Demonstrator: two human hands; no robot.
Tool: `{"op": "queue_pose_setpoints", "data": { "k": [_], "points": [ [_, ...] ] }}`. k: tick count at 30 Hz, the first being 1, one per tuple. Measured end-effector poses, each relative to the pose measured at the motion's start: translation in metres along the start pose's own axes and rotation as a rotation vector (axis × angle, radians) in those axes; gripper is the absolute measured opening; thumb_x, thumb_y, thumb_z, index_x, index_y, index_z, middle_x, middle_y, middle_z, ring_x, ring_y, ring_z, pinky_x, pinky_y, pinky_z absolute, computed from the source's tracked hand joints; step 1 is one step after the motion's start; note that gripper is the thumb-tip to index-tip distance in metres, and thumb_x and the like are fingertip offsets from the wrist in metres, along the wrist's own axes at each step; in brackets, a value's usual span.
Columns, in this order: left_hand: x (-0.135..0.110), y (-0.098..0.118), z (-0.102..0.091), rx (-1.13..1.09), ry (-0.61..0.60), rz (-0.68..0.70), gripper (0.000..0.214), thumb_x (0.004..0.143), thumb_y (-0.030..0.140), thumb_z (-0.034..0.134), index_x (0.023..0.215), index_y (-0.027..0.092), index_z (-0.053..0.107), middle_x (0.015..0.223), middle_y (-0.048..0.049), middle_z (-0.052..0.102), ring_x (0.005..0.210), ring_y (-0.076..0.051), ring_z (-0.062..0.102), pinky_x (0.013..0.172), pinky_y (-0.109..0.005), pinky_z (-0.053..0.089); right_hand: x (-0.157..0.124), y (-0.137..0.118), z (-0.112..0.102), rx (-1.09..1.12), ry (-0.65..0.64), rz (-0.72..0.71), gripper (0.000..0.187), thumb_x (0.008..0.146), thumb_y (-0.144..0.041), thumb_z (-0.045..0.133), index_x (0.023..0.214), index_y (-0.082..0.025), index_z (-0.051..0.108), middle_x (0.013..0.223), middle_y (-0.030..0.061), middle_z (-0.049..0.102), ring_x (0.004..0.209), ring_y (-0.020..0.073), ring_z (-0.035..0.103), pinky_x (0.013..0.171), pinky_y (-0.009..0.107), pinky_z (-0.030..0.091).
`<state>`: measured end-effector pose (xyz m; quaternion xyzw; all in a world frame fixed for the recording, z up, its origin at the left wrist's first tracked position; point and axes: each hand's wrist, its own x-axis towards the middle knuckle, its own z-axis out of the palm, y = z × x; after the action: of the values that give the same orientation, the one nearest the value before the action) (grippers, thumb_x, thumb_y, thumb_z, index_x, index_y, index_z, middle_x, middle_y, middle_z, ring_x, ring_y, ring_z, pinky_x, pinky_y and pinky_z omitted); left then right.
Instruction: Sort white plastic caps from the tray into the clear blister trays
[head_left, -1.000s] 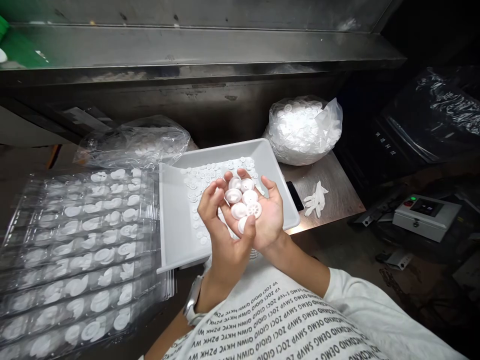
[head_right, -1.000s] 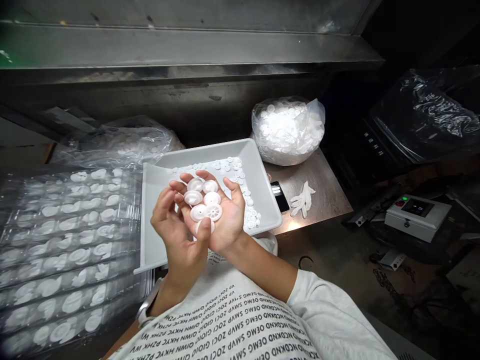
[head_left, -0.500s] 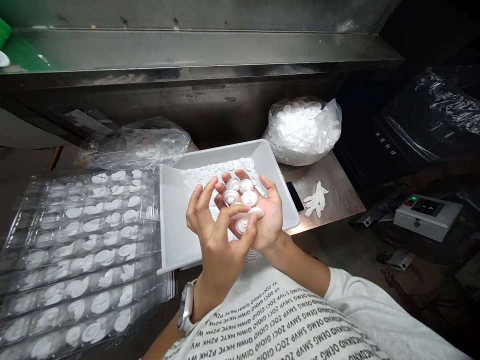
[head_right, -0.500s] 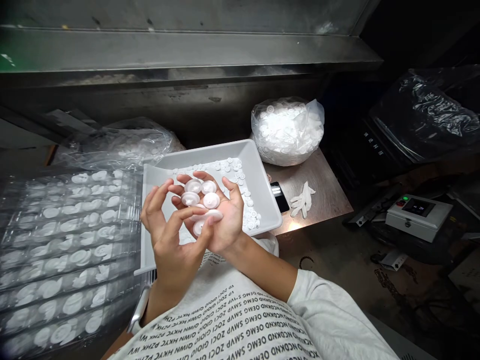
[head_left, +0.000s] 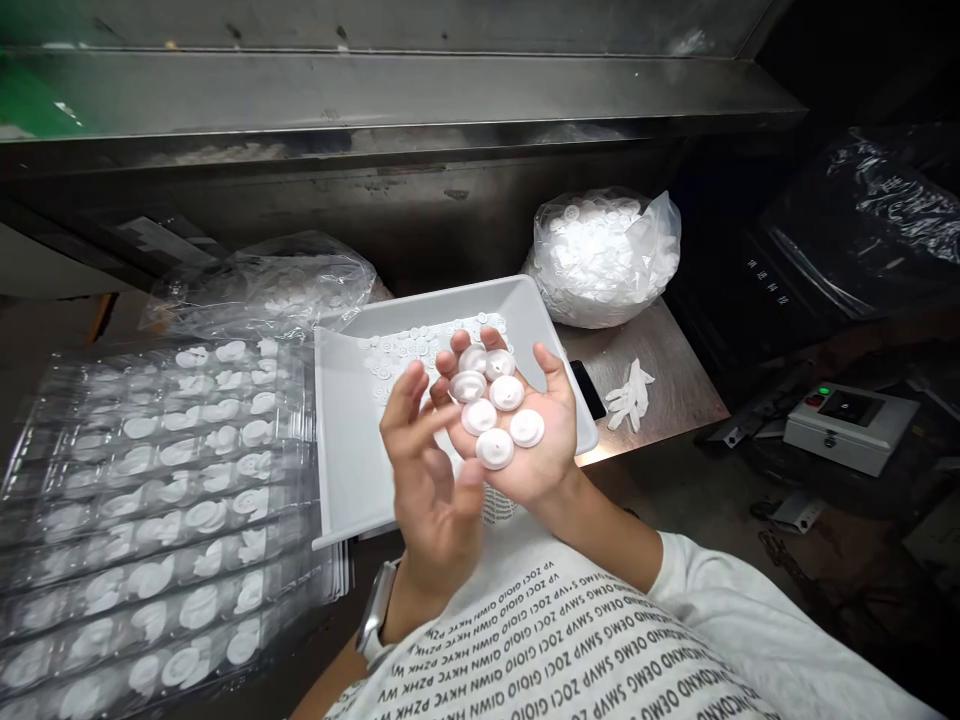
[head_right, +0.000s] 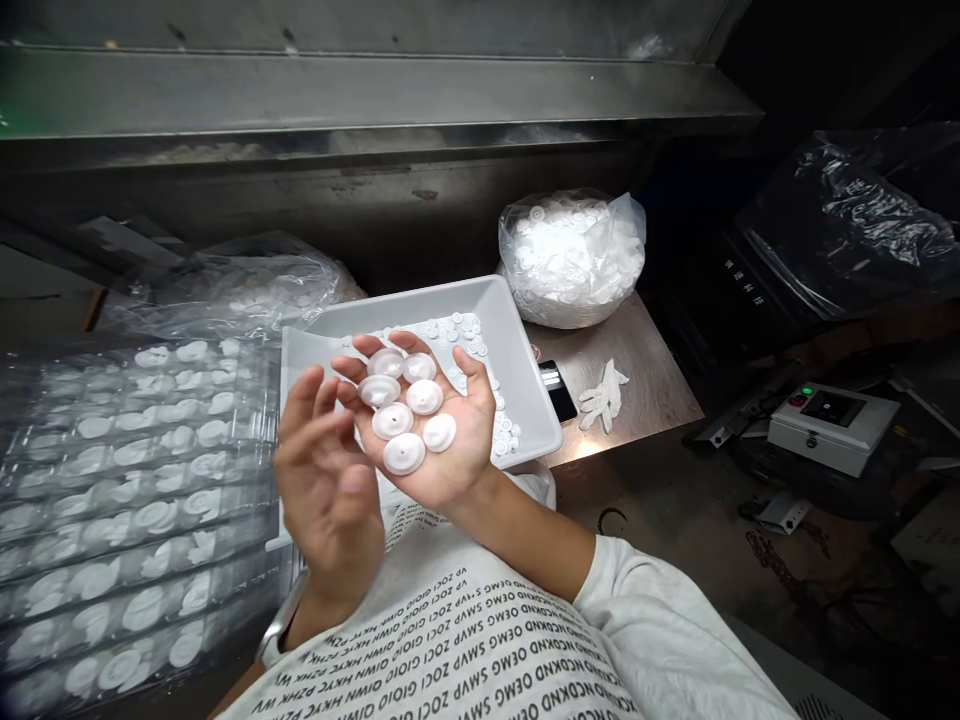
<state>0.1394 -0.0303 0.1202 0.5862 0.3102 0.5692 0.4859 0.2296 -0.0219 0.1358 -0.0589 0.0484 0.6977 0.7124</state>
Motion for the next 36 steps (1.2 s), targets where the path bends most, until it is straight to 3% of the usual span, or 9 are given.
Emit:
{"op": "queue_pose_setpoints", "data": {
  "k": [2,5,8,12,18,21,25,30,36],
  "points": [
    [0.005,0.006,0.003,-0.354,0.125,-0.271,0.031,0.088,0.024,0.050,0.116,0.031,0.060,0.140,0.0029,0.048,0.136,-0.020,0.037,0.113,-0.036,0.032,0.000,0.000,-0.001,-0.002,-0.020,-0.006,0.034,0.084,-0.051,0.042,0.095,-0.024,0.058,0.103,-0.0006,0.064,0.098,0.0150,0.061,0.090,0.028,0.051],
    [0.017,0.012,-0.001,-0.754,0.133,-0.735,0.030,0.090,0.034,0.043,0.113,0.024,0.060,0.132,-0.0024,0.055,0.130,-0.021,0.045,0.108,-0.035,0.040,0.001,0.002,-0.001,-0.001,-0.023,-0.013,0.034,0.083,-0.052,0.042,0.097,-0.024,0.057,0.103,0.0005,0.063,0.098,0.0150,0.060,0.091,0.028,0.049],
    [0.027,0.018,-0.009,-0.926,0.086,-0.961,0.031,0.091,0.033,0.041,0.111,0.021,0.061,0.131,-0.0052,0.057,0.129,-0.023,0.047,0.108,-0.039,0.041,0.000,0.002,0.001,0.005,-0.013,-0.017,0.037,0.084,-0.052,0.038,0.097,-0.023,0.056,0.102,0.0019,0.062,0.099,0.0162,0.060,0.091,0.029,0.049],
    [0.029,0.026,-0.010,-0.993,0.089,-0.902,0.032,0.091,0.032,0.040,0.113,0.020,0.060,0.133,-0.0059,0.056,0.130,-0.022,0.046,0.108,-0.037,0.042,-0.001,0.003,0.003,0.005,0.018,-0.020,0.035,0.084,-0.052,0.039,0.097,-0.023,0.054,0.099,0.0022,0.060,0.095,0.0159,0.058,0.092,0.030,0.047],
    [0.024,0.027,0.000,-0.968,0.120,-0.941,0.030,0.092,0.029,0.038,0.110,0.020,0.060,0.126,-0.0067,0.060,0.121,-0.020,0.055,0.103,-0.036,0.045,0.005,0.004,-0.001,-0.097,-0.022,-0.090,0.025,0.084,-0.046,0.042,0.089,-0.022,0.049,0.091,0.0013,0.056,0.086,0.0144,0.057,0.086,0.028,0.046],
    [0.022,0.025,0.005,-0.923,0.156,-0.973,0.032,0.091,0.029,0.038,0.114,0.019,0.059,0.120,-0.0082,0.062,0.113,-0.021,0.059,0.097,-0.035,0.050,0.007,0.008,-0.006,-0.259,-0.037,-0.211,0.017,0.083,-0.037,0.047,0.082,-0.021,0.042,0.083,-0.0002,0.053,0.078,0.0127,0.055,0.079,0.026,0.044],
    [0.020,0.020,0.011,-0.857,0.281,-1.011,0.030,0.091,0.024,0.036,0.105,0.017,0.061,0.100,-0.0067,0.066,0.092,-0.015,0.064,0.082,-0.026,0.054,0.004,0.016,-0.013,-0.599,-0.040,-0.331,0.011,0.086,-0.025,0.050,0.084,-0.021,0.039,0.082,-0.0014,0.052,0.081,0.0124,0.053,0.076,0.024,0.041],
    [0.020,0.010,0.014,-0.912,0.475,-1.041,0.024,0.090,0.022,0.039,0.084,0.016,0.060,0.074,-0.0002,0.059,0.069,-0.009,0.061,0.064,-0.017,0.051,-0.004,0.023,-0.014,-0.897,-0.095,-0.466,0.010,0.087,-0.018,0.049,0.087,-0.021,0.040,0.088,-0.0003,0.051,0.095,0.0150,0.051,0.089,0.031,0.040],
    [0.024,-0.001,0.009,-0.975,0.535,-1.063,0.023,0.090,0.017,0.037,0.082,0.015,0.059,0.074,0.0002,0.061,0.070,-0.007,0.061,0.073,-0.016,0.050,-0.004,0.027,-0.009,-0.718,-0.050,-0.504,0.009,0.086,-0.017,0.047,0.085,-0.022,0.039,0.087,-0.0005,0.051,0.093,0.0144,0.053,0.087,0.030,0.041]
  ]
}}
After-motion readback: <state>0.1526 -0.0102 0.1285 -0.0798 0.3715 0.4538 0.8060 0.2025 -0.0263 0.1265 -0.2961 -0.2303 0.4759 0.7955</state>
